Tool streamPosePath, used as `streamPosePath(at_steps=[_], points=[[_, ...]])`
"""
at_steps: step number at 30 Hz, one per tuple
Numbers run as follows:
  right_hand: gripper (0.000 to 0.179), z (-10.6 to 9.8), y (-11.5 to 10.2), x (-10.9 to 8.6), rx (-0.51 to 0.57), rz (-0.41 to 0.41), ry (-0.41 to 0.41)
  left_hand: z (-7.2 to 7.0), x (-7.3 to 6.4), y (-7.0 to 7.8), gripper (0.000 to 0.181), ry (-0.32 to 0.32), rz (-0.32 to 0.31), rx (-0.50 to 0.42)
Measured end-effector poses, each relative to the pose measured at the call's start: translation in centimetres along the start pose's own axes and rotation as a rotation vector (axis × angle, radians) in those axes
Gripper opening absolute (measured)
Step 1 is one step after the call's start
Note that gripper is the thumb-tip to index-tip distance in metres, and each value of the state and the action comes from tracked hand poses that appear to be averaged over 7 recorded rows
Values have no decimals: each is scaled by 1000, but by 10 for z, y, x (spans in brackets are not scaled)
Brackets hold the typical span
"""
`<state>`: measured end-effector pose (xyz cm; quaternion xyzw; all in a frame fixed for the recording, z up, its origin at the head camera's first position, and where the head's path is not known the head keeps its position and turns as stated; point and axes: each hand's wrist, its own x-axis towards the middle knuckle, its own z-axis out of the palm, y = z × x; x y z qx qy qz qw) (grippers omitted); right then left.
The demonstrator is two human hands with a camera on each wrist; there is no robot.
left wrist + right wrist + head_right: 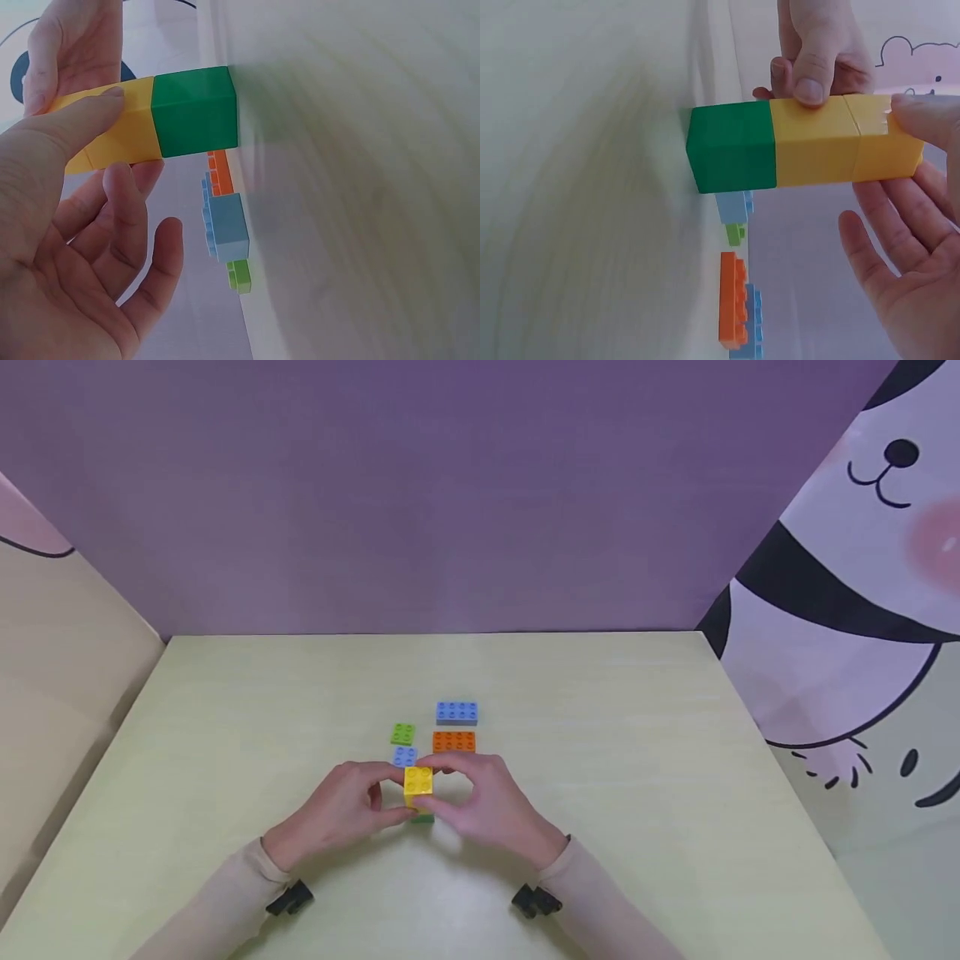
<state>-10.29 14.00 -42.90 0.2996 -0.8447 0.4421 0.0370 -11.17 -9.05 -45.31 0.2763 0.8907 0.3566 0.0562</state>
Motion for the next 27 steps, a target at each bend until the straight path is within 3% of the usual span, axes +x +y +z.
streamPosePath(at_steps=[6, 17, 27], points=[[37, 0, 6, -1, -1, 5, 10, 0, 0, -1, 31, 2, 12, -4], [36, 7, 10, -3, 17, -82, 17, -8, 3, -12, 33, -117, 8, 50], [33, 16, 15, -8, -14, -94, 40, -1, 20, -25, 29, -9, -21, 41]])
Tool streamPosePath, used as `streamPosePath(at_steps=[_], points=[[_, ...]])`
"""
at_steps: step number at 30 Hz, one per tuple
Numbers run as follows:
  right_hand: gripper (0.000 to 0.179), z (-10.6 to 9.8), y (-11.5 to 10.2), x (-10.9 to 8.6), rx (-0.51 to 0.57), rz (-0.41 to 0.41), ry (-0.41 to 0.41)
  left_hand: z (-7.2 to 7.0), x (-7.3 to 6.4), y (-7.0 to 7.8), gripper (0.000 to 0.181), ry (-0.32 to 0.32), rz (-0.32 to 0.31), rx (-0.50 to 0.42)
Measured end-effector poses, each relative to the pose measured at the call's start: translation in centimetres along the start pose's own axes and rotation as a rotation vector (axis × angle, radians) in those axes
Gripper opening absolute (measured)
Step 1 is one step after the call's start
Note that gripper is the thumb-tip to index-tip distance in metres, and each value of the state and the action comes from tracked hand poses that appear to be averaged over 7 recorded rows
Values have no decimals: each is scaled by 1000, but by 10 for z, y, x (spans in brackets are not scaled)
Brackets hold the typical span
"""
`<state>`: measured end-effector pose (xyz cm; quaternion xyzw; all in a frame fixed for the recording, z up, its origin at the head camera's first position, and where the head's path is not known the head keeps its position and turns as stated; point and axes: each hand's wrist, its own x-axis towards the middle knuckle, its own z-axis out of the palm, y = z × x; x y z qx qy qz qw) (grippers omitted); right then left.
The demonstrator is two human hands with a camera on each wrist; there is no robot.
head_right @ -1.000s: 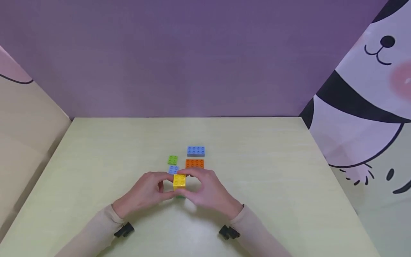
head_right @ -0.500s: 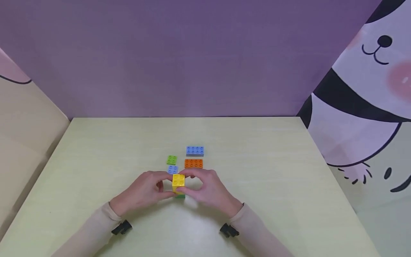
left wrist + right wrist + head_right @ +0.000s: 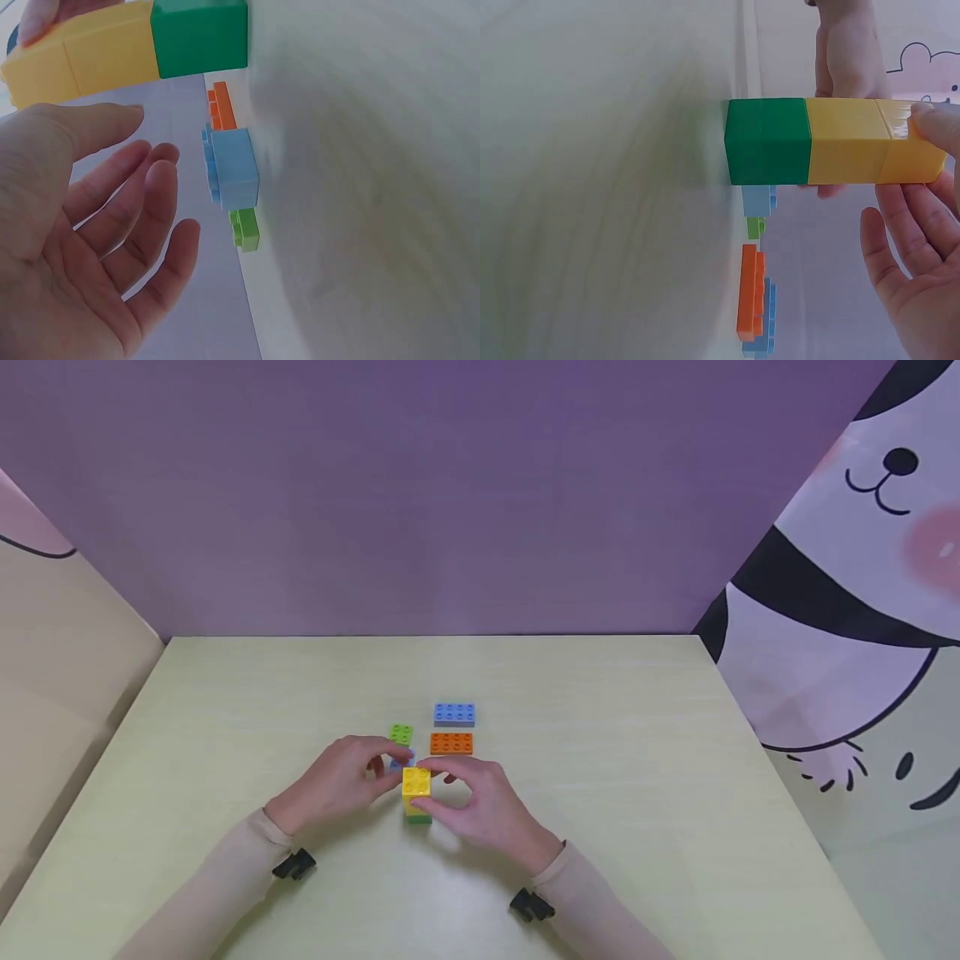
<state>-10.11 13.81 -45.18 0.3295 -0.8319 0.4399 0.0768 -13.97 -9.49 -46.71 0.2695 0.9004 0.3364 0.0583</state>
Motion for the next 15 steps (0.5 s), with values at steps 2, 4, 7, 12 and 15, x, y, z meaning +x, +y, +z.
streamPosePath(at_steps=[2, 4, 7, 12, 15], points=[[34, 1, 1, 0, -6, -6, 10, 0, 6, 0, 27, 7, -12, 3], [35, 1, 1, 0, -7, 0, 14, 1, 12, 0, 27, 14, -18, 7], [35, 3, 0, 1, 2, 26, 9, 3, 18, 0, 28, 28, -19, 13], [34, 3, -3, 3, 31, 63, -17, 4, 31, 1, 29, 53, -29, 40], [34, 3, -4, 4, 35, 77, -25, 4, 39, 2, 29, 55, -19, 54]])
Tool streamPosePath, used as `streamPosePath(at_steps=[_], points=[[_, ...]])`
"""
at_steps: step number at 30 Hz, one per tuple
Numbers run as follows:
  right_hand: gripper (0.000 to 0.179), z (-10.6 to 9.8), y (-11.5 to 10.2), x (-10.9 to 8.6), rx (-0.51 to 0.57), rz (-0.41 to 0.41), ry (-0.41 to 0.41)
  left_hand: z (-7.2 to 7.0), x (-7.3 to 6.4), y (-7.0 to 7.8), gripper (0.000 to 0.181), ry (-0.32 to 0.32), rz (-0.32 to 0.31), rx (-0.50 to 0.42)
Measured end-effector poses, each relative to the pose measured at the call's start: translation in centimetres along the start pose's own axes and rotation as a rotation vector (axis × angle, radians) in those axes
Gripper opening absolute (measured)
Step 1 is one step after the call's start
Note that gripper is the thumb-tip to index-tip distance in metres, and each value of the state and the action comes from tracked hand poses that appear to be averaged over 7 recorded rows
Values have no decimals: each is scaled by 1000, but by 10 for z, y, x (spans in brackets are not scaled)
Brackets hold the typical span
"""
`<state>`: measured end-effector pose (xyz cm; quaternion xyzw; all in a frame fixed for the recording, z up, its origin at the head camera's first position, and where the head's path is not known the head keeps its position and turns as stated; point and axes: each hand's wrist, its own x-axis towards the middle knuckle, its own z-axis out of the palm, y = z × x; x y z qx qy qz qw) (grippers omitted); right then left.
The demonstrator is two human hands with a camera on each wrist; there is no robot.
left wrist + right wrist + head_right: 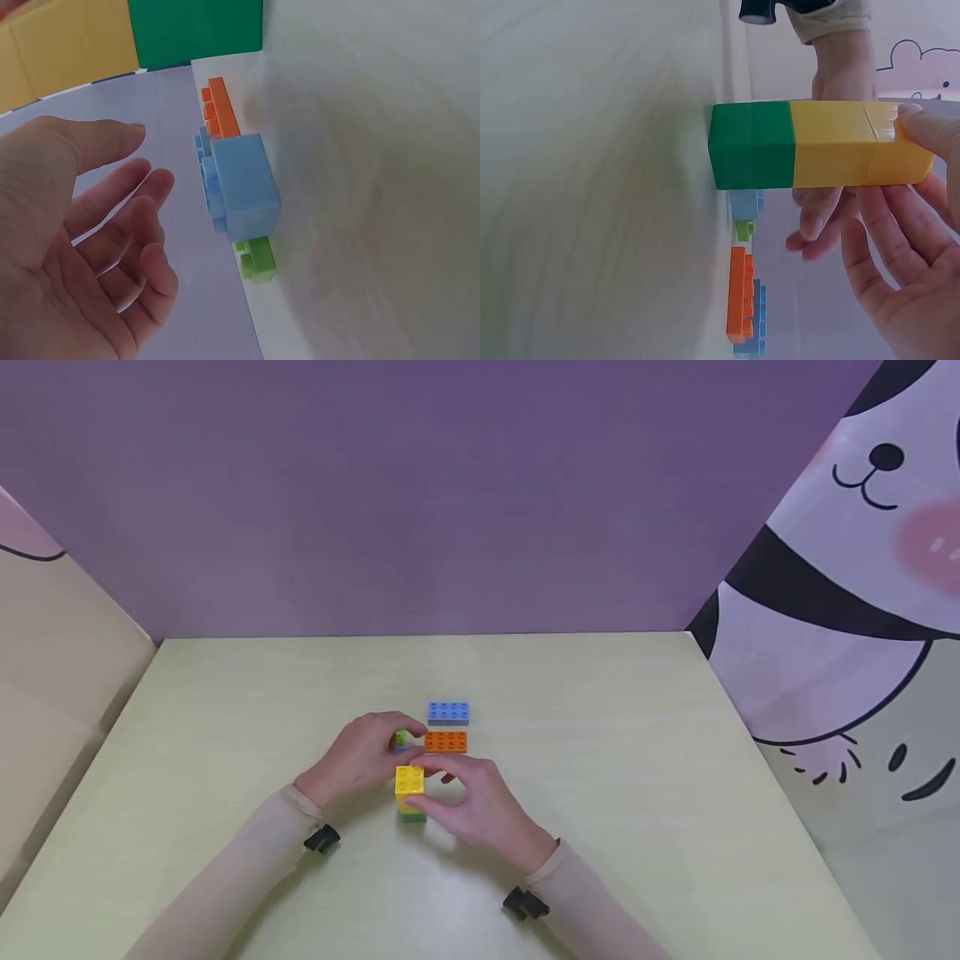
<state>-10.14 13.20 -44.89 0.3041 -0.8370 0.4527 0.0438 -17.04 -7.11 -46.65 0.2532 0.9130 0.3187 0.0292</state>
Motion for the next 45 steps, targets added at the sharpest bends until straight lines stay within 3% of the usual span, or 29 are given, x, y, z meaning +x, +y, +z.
streamPosePath(at_steps=[6, 19, 28, 35, 45], points=[[34, 0, 1, 2, 0, 25, -17, 3, 14, 0, 29, -27, 23, 33], [33, -1, 2, 2, 9, 11, -4, 16, 37, 8, 37, -119, -13, 84], [35, 2, 2, 1, 13, 5, -5, 24, 44, 11, 48, -184, -31, 98], [33, 4, 4, 0, 28, -6, -14, 31, 46, 8, 43, -181, -15, 120], [34, 3, 3, 1, 17, 3, -17, 30, 46, 6, 51, -194, -21, 118]])
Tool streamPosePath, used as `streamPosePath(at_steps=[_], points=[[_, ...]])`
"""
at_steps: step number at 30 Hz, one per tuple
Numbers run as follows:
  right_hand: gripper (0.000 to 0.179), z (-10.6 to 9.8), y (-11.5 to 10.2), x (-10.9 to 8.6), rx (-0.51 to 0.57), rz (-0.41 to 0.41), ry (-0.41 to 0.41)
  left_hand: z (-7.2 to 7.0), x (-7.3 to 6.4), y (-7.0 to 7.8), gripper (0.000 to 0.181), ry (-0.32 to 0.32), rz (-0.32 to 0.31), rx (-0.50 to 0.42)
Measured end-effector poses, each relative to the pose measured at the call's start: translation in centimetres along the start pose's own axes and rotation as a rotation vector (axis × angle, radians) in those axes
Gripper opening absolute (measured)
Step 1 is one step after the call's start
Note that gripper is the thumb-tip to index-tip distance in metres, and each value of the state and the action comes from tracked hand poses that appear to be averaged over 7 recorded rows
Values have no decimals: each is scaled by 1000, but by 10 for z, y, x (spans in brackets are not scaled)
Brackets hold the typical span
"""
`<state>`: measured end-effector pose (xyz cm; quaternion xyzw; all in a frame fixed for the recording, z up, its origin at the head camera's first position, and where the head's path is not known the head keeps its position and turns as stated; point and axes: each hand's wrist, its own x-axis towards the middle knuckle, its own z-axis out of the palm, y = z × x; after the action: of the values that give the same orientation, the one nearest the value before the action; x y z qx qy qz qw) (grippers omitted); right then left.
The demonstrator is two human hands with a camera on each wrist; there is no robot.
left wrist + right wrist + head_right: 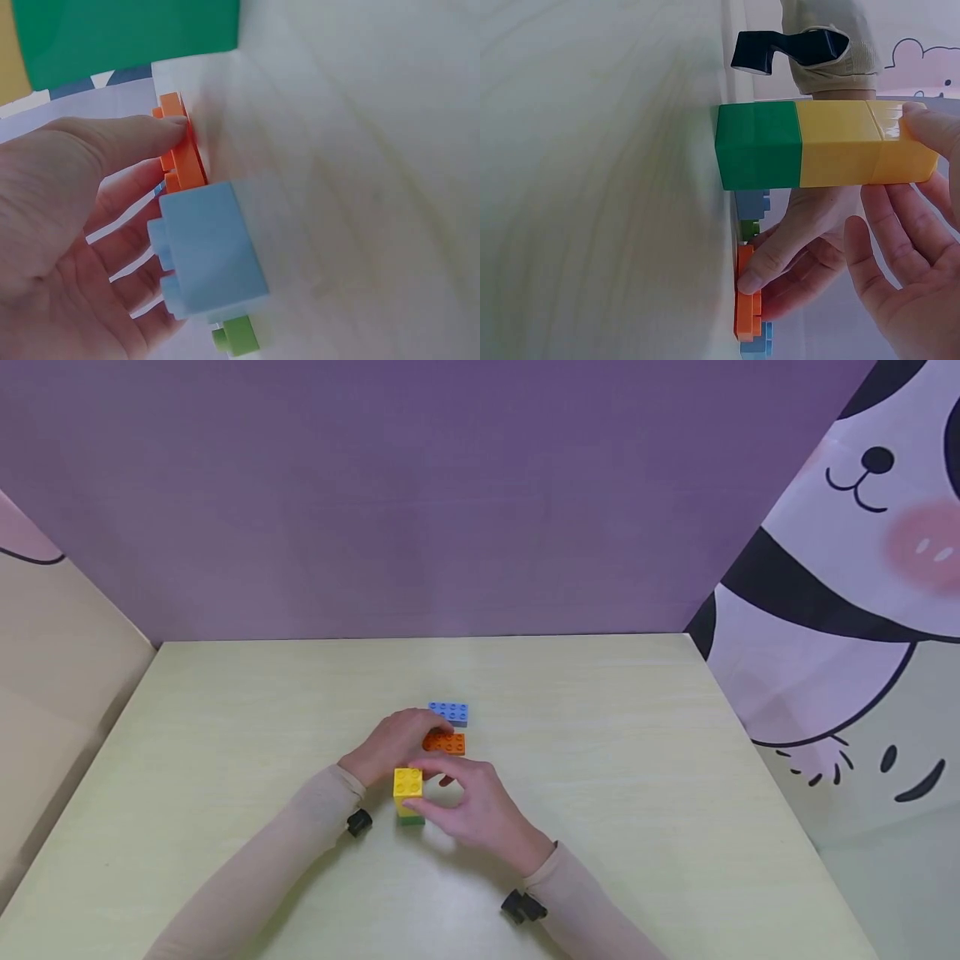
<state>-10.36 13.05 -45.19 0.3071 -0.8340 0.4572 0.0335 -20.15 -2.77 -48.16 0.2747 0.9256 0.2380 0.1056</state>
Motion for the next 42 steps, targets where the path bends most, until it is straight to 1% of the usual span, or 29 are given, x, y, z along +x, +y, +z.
streamPosePath(at_steps=[5, 11, 16, 20, 25, 28, 35, 38, 42], points=[[34, -1, 1, -1, 3, 13, 0, -1, -2, 1, 52, -2, -2, -7], [35, -1, 2, -2, 7, 16, -4, -2, -7, 0, 48, 17, 2, -23], [36, 0, 2, -1, 12, 12, 2, -6, -12, -2, 45, 33, 5, -50], [36, 0, 2, -1, 15, 16, 7, -8, -17, -4, 45, 57, 11, -67], [36, 1, 3, -2, 16, 5, 3, -9, -21, -7, 44, 88, 6, -81], [35, 2, 4, -2, 19, 12, 4, -10, -24, -8, 44, 103, 4, -97], [34, 4, 5, -1, 28, 15, 16, -15, -32, -11, 37, 154, -5, -151], [34, 4, 4, -1, 29, 19, 16, -16, -36, -12, 36, 179, -3, -149], [35, 3, 2, -1, 30, 38, 12, -19, -42, -14, 37, 202, 16, -157]])
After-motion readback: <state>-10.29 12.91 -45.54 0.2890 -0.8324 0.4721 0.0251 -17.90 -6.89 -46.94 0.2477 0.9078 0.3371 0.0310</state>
